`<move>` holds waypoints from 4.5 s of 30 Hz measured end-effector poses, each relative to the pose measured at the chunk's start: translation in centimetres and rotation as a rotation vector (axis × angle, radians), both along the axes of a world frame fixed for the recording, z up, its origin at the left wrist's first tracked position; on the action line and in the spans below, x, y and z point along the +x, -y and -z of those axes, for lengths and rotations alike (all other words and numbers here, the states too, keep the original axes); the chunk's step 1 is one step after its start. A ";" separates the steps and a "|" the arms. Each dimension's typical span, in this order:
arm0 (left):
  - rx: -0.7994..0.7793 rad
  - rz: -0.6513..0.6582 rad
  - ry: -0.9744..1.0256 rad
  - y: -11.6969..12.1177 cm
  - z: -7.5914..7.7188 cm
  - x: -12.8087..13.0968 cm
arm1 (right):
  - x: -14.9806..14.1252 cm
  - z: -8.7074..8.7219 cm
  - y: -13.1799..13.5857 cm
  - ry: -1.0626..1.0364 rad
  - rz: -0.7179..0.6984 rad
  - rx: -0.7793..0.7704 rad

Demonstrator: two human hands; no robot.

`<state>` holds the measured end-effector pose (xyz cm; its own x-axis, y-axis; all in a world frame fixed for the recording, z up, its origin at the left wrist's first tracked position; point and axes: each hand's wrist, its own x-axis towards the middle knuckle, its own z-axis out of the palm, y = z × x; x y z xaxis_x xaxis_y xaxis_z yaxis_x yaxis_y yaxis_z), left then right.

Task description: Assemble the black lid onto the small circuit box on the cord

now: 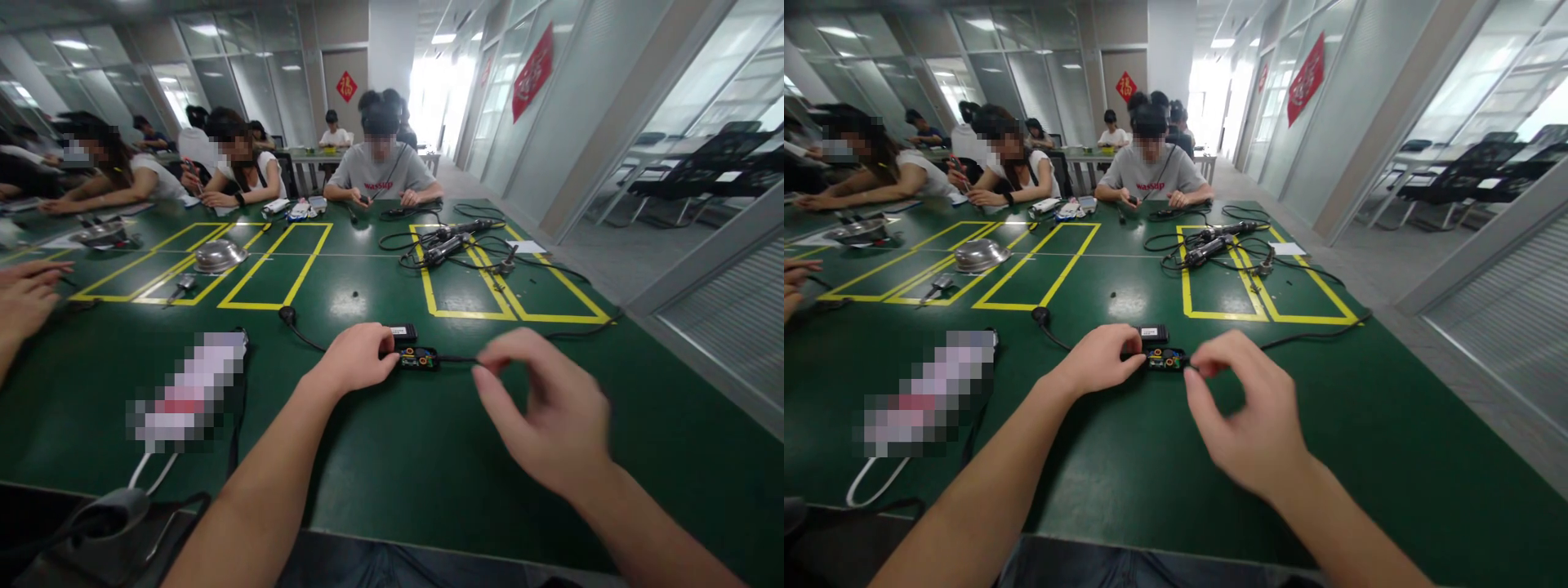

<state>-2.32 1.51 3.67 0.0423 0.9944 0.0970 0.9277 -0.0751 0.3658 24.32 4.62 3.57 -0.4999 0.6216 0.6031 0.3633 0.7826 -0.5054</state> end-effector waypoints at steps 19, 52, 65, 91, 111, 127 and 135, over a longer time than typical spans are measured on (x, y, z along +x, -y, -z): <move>-0.060 0.118 0.153 0.0 0.7 -1.0 | -0.9 4.4 -6.7 0.326 -0.135 -0.189; -0.077 0.126 0.141 -0.4 0.5 -1.7 | -1.0 4.4 -8.0 0.233 -0.202 -0.313; -0.091 0.068 0.101 -0.2 0.6 -1.1 | -0.9 4.8 -8.3 0.253 -0.208 -0.267; 0.073 0.120 0.225 0.0 1.0 0.1 | -1.1 5.0 -7.2 0.200 -0.143 -0.278; -0.060 0.016 0.581 -1.1 2.2 0.1 | -1.5 5.5 -7.3 0.245 -0.065 -0.273; -0.145 -0.023 0.043 0.1 0.0 -1.6 | -0.5 3.8 -8.1 0.385 -0.106 -0.188; -0.221 -0.019 0.130 0.2 -0.1 -1.8 | -0.1 3.7 -8.4 0.387 -0.038 -0.293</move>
